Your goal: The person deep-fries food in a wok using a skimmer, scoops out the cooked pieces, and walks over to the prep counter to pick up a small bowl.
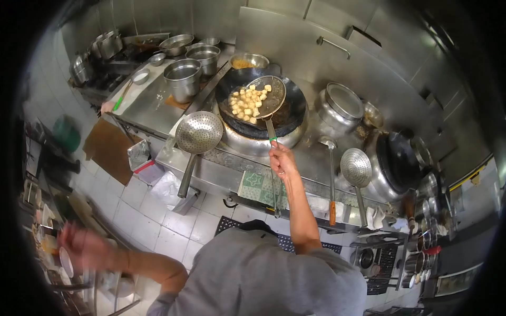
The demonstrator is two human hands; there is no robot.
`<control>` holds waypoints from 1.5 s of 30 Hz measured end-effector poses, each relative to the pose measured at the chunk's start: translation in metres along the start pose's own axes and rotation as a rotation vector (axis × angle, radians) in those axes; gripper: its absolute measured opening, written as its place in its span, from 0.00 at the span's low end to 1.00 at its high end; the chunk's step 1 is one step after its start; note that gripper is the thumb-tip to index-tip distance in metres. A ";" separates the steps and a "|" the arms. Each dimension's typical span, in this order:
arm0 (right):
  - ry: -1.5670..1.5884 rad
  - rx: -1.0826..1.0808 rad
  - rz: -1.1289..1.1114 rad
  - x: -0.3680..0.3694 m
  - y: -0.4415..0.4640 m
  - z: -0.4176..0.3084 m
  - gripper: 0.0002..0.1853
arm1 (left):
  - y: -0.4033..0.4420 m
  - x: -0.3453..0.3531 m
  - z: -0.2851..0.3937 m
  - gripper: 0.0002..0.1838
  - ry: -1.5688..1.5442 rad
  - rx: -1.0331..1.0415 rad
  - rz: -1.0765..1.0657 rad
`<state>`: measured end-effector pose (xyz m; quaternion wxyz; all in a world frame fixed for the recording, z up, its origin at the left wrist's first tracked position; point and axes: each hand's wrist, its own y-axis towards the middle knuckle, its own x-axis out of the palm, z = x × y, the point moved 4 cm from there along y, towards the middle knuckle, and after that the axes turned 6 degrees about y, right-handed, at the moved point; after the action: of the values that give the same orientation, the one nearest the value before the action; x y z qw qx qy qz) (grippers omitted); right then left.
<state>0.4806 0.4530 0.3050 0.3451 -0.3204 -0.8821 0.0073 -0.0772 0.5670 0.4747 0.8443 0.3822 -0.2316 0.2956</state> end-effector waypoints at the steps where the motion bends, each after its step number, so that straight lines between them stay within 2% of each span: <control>1: -0.102 -0.047 0.041 0.005 -0.002 0.000 0.20 | -0.023 0.031 -0.032 0.11 0.281 -0.094 -0.091; 3: -0.260 -0.079 0.093 0.019 -0.010 -0.001 0.23 | -0.054 0.018 -0.141 0.09 0.421 -0.382 -0.244; 4: -0.395 -0.120 0.148 0.023 -0.013 0.000 0.25 | -0.076 -0.013 -0.212 0.07 0.212 -0.491 -0.203; 5: -0.495 -0.096 0.152 0.019 -0.010 0.002 0.26 | -0.098 -0.043 -0.266 0.07 0.301 -0.564 -0.252; 6: -0.497 -0.098 0.140 0.024 -0.010 0.007 0.26 | -0.128 -0.064 -0.293 0.07 0.420 -0.673 -0.193; 7: -0.573 -0.167 0.179 0.027 -0.012 0.008 0.16 | -0.161 -0.106 -0.343 0.06 0.459 -0.734 -0.184; 8: -0.650 -0.236 0.221 0.028 -0.015 0.007 0.10 | -0.191 -0.133 -0.362 0.07 0.507 -0.764 -0.322; 10: -0.751 -0.253 0.241 0.017 -0.006 0.012 0.14 | -0.247 -0.168 -0.365 0.13 0.673 -0.689 -0.492; 11: -0.850 -0.335 0.195 0.017 -0.006 0.012 0.15 | -0.272 -0.188 -0.365 0.13 0.828 -0.626 -0.685; 12: -0.948 -0.415 0.147 0.020 -0.006 0.010 0.17 | -0.304 -0.221 -0.384 0.11 1.188 -0.390 -1.025; 13: -0.952 -0.414 0.148 0.019 -0.007 0.010 0.17 | -0.334 -0.245 -0.389 0.11 1.149 -0.435 -1.193; 14: -0.939 -0.436 0.167 0.020 -0.009 0.007 0.18 | -0.381 -0.304 -0.431 0.11 1.120 -0.712 -1.350; 15: -0.926 -0.460 0.186 0.022 -0.012 0.005 0.20 | -0.389 -0.289 -0.396 0.08 1.398 -0.442 -1.753; 16: -0.928 -0.461 0.188 0.033 -0.021 -0.001 0.20 | -0.395 -0.272 -0.355 0.06 1.570 -0.033 -2.124; 18: -0.947 -0.392 0.199 0.059 -0.039 -0.012 0.19 | -0.410 -0.298 -0.335 0.09 1.605 -0.183 -2.290; 19: -0.951 -0.393 0.199 0.060 -0.038 -0.012 0.19 | -0.419 -0.314 -0.334 0.09 1.601 -0.185 -2.291; 21: -0.951 -0.457 0.173 0.062 -0.039 -0.013 0.19 | -0.419 -0.350 -0.339 0.10 1.730 -0.768 -1.842; 22: -0.954 -0.457 0.172 0.056 -0.033 -0.009 0.19 | -0.424 -0.362 -0.344 0.10 1.727 -0.771 -1.842; 24: -1.067 -0.570 0.112 0.043 -0.020 -0.001 0.20 | -0.428 -0.367 -0.351 0.28 1.474 -0.782 -1.787; 25: -1.067 -0.571 0.113 0.045 -0.020 -0.001 0.20 | -0.426 -0.361 -0.347 0.28 1.473 -0.782 -1.787; 27: -0.863 -0.269 0.159 0.049 -0.019 0.007 0.20 | -0.408 -0.331 -0.331 0.32 1.341 -0.911 -1.494; 28: -0.862 -0.270 0.163 0.044 -0.015 0.008 0.20 | -0.402 -0.323 -0.331 0.32 1.339 -0.910 -1.499; 30: -0.865 -0.347 0.198 0.038 -0.008 0.000 0.22 | -0.400 -0.323 -0.338 0.34 1.345 -1.065 -1.317; 31: -0.874 -0.351 0.197 0.034 -0.006 -0.007 0.22 | -0.402 -0.320 -0.340 0.34 1.336 -1.072 -1.315; 33: -0.939 -0.419 0.282 0.044 -0.010 -0.032 0.23 | -0.409 -0.339 -0.363 0.32 1.599 -0.872 -1.338; 34: -0.951 -0.422 0.279 0.044 -0.006 -0.041 0.23 | -0.409 -0.337 -0.364 0.26 1.573 -0.634 -1.561; 36: -0.922 -0.404 0.328 0.034 0.009 -0.061 0.25 | -0.417 -0.351 -0.372 0.19 1.546 -0.732 -1.550; 37: -0.984 -0.386 0.315 0.019 0.024 -0.069 0.27 | -0.419 -0.353 -0.368 0.19 1.539 -0.735 -1.546; 39: -1.055 -0.383 0.330 0.011 0.039 -0.081 0.26 | -0.405 -0.328 -0.336 0.13 1.547 -0.278 -1.897; 41: -1.115 -0.378 0.347 0.007 0.055 -0.084 0.25 | -0.411 -0.332 -0.336 0.10 1.559 -0.273 -1.946; 43: -1.366 -0.497 0.324 0.004 0.067 -0.084 0.23 | -0.413 -0.336 -0.338 0.09 1.571 -0.267 -2.005; 45: -1.427 -0.540 0.307 -0.001 0.078 -0.075 0.22 | -0.423 -0.327 -0.335 0.11 1.296 -0.279 -2.282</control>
<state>0.5704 0.4990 0.3433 -0.4008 -0.4298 -0.8079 0.0445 0.0292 0.4983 -0.1439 0.6068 0.0619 0.6339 -0.4756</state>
